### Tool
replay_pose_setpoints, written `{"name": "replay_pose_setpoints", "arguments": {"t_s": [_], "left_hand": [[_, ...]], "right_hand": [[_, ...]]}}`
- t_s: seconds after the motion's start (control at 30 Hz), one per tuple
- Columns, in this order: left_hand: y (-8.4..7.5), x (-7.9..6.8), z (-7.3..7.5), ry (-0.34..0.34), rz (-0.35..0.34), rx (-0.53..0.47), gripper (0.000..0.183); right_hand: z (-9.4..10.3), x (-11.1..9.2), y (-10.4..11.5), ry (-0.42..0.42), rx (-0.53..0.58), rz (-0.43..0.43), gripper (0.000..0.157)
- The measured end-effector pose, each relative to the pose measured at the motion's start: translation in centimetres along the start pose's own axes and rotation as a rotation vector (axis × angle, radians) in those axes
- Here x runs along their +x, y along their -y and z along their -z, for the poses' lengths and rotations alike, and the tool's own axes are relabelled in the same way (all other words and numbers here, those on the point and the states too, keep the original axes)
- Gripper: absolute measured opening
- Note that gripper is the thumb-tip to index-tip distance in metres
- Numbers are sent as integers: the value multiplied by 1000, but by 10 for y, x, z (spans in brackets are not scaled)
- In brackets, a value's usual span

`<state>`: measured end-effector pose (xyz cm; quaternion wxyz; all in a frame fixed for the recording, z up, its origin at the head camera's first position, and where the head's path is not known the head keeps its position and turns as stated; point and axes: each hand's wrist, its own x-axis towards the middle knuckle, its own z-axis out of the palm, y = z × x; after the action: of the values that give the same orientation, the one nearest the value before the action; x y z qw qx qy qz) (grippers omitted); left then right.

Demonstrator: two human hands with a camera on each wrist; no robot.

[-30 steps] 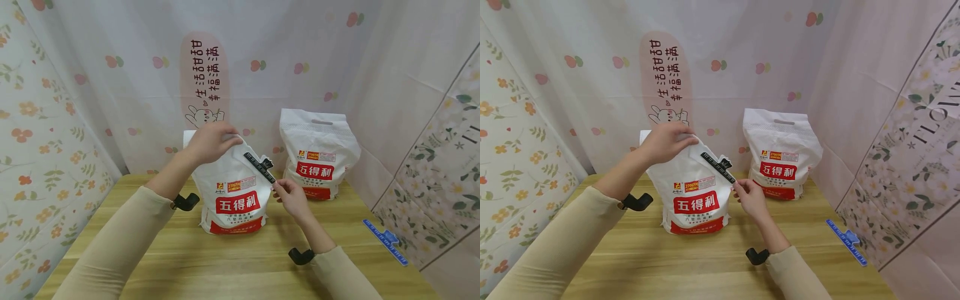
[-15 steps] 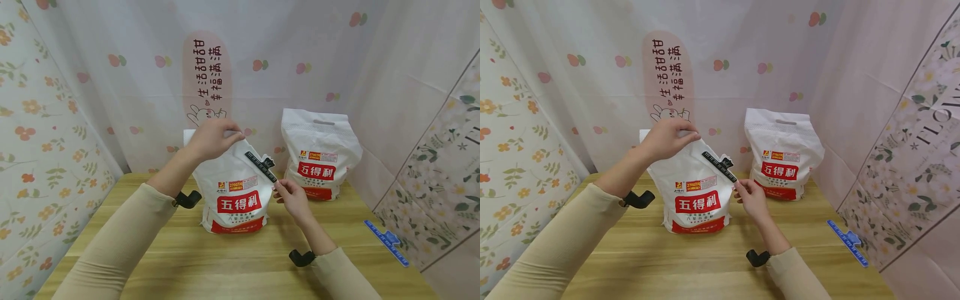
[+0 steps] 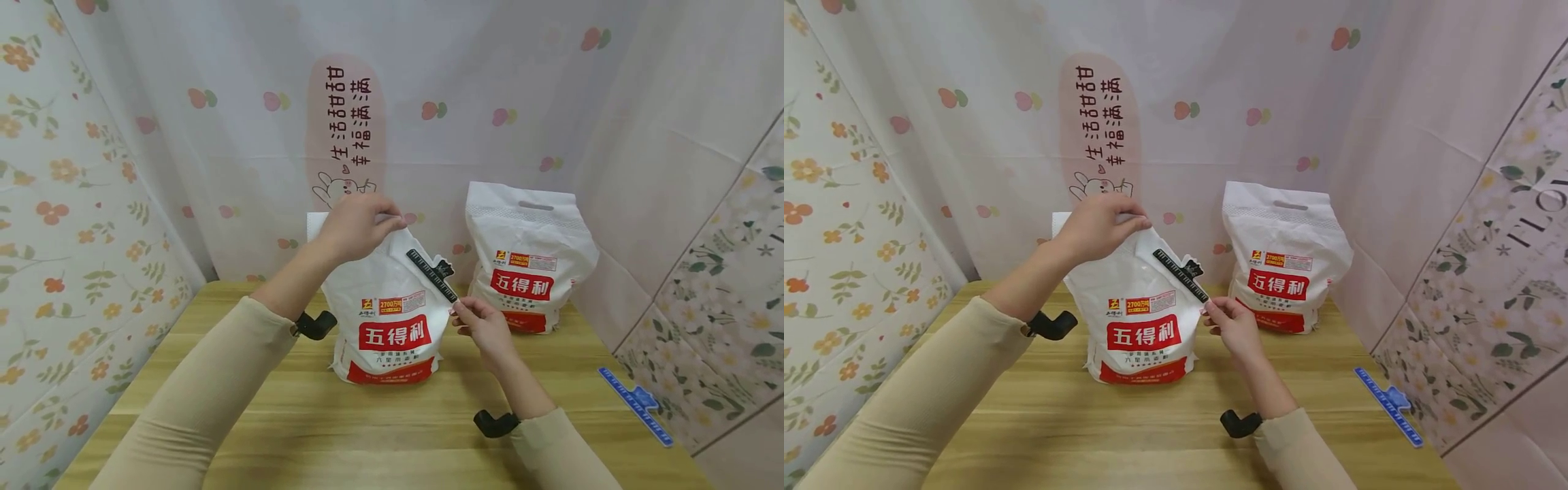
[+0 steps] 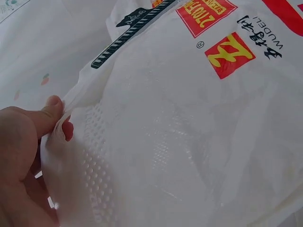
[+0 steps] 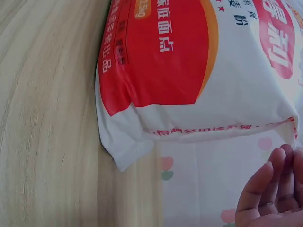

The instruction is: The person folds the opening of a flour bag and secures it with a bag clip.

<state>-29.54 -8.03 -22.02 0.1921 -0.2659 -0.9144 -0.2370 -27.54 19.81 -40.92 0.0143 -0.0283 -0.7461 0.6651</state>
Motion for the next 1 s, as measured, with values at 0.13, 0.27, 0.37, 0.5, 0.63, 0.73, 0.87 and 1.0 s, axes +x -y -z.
{"name": "replay_pose_setpoints", "arguments": {"t_s": [0.13,0.27,0.37,0.5,0.63,0.73,0.87,1.0], "left_hand": [[-2,1,-1,27,-8,-5,23],[5,-2,6,109,-6,-29,33],[14,-9,16,139,18,-36,36],[25,-16,25,101,36,-54,29],[28,-16,24,45,20,-47,26],[26,-16,21,19,32,-30,28],[28,-22,23,-18,95,-60,29],[44,-39,27,-117,178,-194,35]], "right_hand": [[3,-1,-4,12,-6,-10,25],[4,-4,-5,16,-27,3,27],[4,-6,-4,17,-31,34,30],[4,-5,-3,18,-38,56,30],[3,-5,-2,16,-56,60,28],[4,-5,-4,22,-77,77,26],[5,-5,-5,24,-112,103,26],[8,-4,-4,28,-122,108,31]]}}
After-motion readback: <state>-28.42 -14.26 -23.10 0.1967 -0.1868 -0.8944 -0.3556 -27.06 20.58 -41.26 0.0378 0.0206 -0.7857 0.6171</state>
